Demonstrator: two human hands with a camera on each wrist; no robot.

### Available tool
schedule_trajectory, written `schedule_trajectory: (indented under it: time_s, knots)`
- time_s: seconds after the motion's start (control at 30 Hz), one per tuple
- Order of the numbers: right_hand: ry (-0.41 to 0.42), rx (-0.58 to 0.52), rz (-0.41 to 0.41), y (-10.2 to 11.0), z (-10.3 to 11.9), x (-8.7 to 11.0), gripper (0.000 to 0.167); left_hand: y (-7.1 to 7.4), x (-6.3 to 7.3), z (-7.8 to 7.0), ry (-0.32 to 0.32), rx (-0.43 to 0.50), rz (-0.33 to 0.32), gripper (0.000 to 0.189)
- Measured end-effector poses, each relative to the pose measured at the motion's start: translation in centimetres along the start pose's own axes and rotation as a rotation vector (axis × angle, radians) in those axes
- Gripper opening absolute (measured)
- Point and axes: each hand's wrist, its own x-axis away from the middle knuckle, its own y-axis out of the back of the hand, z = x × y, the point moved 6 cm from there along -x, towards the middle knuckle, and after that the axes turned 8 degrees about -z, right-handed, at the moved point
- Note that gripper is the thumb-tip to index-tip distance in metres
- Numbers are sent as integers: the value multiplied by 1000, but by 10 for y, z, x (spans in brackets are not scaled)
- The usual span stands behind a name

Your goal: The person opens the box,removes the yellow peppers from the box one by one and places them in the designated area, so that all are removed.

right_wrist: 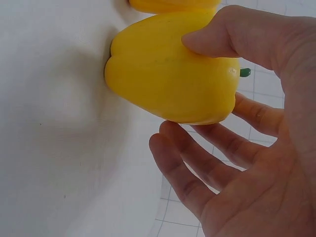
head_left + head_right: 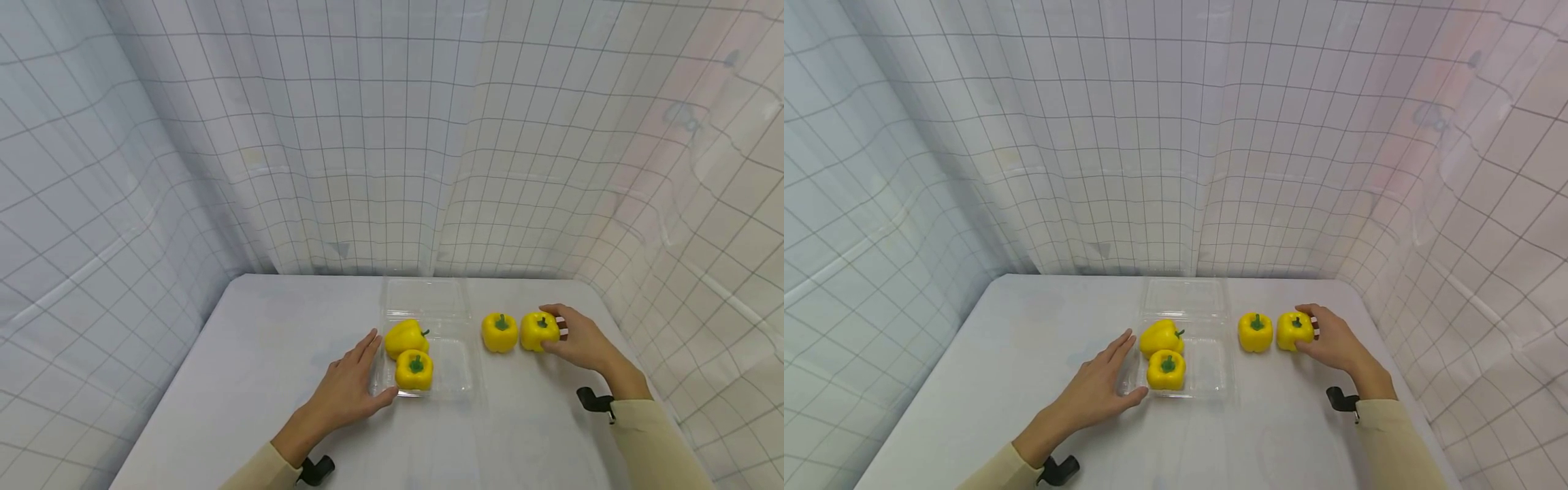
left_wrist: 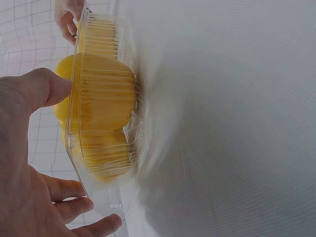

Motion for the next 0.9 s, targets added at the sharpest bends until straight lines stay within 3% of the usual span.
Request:
schedule_trajectory:
  time_s: [0.43, 0.9]
  knots:
    - [4, 9, 26, -1, 2, 2, 87, 0, 1, 1, -4, 11, 0, 109]
    - [18, 57, 5, 3, 3, 3, 88, 1, 1, 0, 2, 17, 6, 109]
